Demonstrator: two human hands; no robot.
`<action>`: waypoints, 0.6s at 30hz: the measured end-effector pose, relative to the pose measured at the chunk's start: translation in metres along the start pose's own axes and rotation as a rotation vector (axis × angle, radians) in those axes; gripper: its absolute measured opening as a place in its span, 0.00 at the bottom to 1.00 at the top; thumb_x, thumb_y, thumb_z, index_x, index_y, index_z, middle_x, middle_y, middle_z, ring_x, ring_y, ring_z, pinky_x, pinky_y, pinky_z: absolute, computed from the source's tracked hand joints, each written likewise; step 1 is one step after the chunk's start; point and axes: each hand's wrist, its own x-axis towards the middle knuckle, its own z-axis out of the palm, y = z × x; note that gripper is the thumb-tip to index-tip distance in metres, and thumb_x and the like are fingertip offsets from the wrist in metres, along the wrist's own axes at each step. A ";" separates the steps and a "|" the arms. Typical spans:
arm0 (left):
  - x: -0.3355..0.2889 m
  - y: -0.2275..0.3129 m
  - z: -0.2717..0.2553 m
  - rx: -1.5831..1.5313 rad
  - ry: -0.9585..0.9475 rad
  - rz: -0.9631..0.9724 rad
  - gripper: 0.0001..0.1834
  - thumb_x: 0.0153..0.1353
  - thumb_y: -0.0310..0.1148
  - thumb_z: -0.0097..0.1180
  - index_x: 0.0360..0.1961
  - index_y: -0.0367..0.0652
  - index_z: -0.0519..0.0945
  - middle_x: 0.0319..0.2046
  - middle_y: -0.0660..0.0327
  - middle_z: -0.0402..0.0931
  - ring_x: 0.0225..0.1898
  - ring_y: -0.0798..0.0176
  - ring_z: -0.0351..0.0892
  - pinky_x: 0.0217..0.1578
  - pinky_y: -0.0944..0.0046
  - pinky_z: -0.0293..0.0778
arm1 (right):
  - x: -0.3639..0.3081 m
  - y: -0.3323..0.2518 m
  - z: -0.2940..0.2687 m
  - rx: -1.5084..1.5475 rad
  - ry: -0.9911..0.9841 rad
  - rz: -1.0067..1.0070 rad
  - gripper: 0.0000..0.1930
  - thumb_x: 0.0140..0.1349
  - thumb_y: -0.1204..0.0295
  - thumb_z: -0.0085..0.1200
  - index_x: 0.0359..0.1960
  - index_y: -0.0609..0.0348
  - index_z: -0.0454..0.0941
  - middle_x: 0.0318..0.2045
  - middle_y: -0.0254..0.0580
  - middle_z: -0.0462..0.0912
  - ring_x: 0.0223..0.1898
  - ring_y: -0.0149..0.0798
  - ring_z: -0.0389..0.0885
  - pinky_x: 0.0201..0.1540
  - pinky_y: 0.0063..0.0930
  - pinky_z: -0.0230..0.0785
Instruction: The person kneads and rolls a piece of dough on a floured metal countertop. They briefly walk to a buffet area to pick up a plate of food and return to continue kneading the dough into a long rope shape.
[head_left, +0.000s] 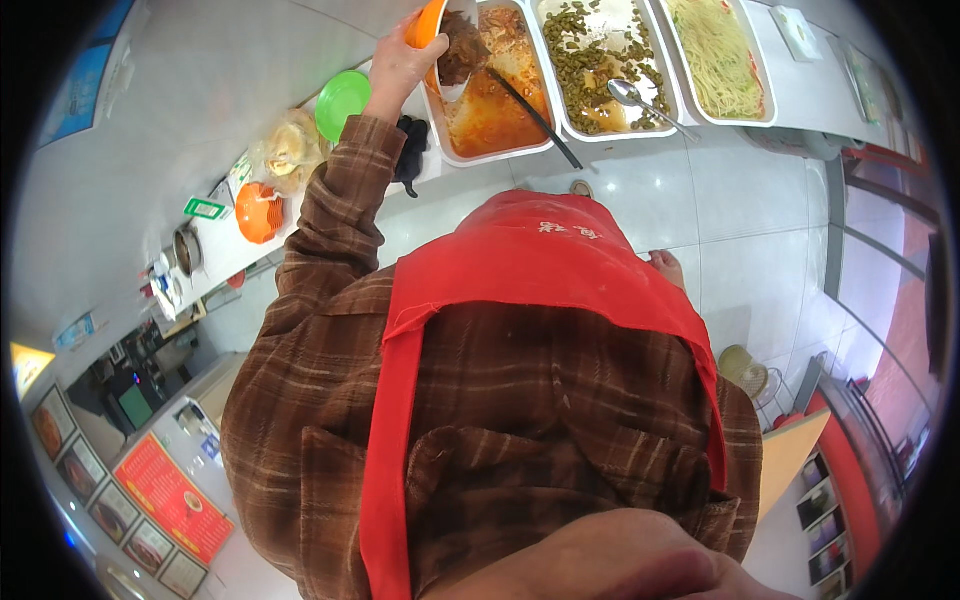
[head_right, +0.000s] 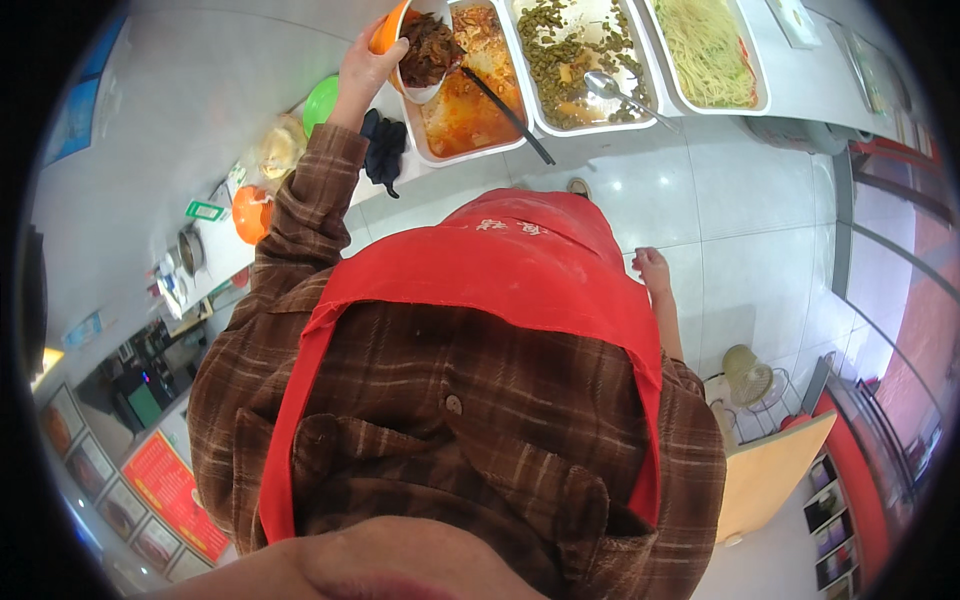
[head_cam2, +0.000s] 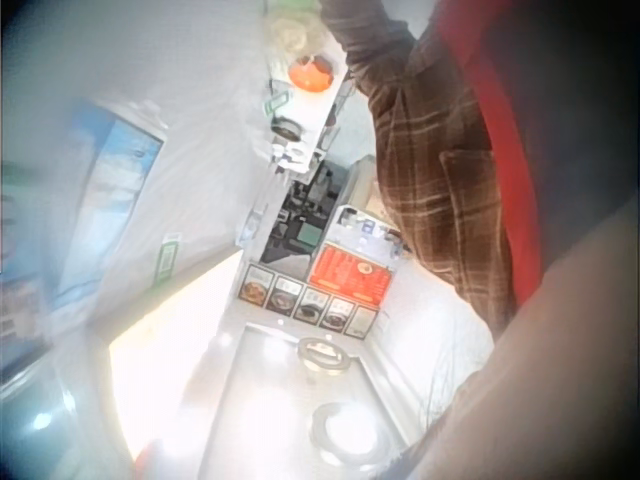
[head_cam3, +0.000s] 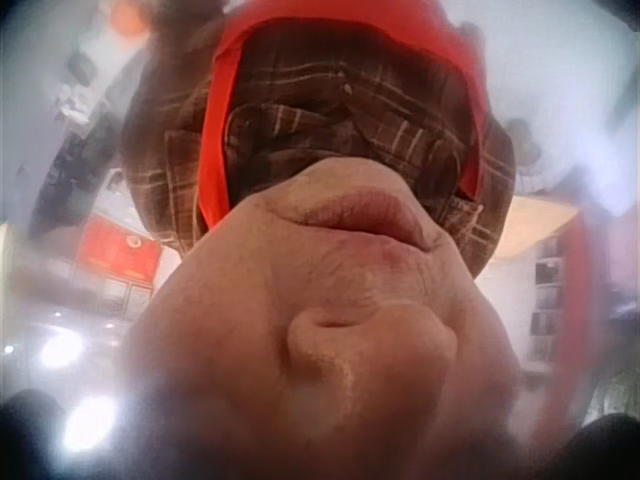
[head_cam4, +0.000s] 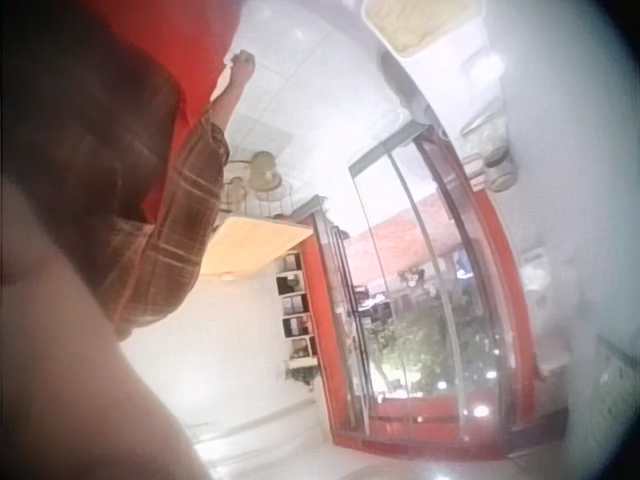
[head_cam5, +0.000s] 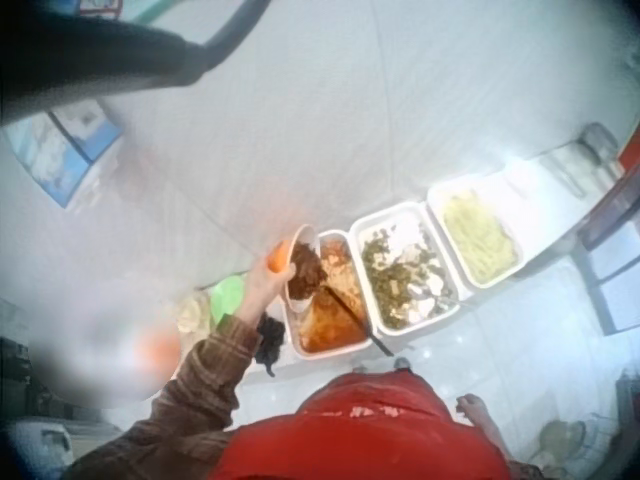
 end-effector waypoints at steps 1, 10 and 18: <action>0.001 0.012 -0.001 0.094 -0.011 0.024 0.32 0.50 0.42 0.60 0.56 0.43 0.68 0.38 0.55 0.77 0.37 0.66 0.77 0.36 0.70 0.74 | 0.002 -0.022 -0.008 0.011 -0.007 -0.021 0.16 0.60 0.59 0.46 0.41 0.57 0.74 0.29 0.35 0.79 0.31 0.27 0.76 0.30 0.23 0.65; -0.007 0.093 -0.020 0.016 0.036 -0.155 0.29 0.48 0.40 0.58 0.51 0.39 0.71 0.39 0.46 0.76 0.40 0.54 0.77 0.40 0.60 0.72 | 0.041 -0.013 -0.051 -0.105 -0.146 0.043 0.14 0.60 0.61 0.46 0.38 0.58 0.75 0.26 0.34 0.78 0.27 0.28 0.76 0.27 0.22 0.66; -0.016 0.089 -0.038 -0.011 0.171 -0.300 0.28 0.49 0.39 0.57 0.52 0.41 0.71 0.41 0.48 0.76 0.43 0.57 0.77 0.42 0.63 0.71 | 0.071 -0.010 -0.070 -0.119 -0.198 0.020 0.12 0.59 0.63 0.46 0.35 0.57 0.75 0.25 0.34 0.78 0.26 0.27 0.76 0.26 0.22 0.65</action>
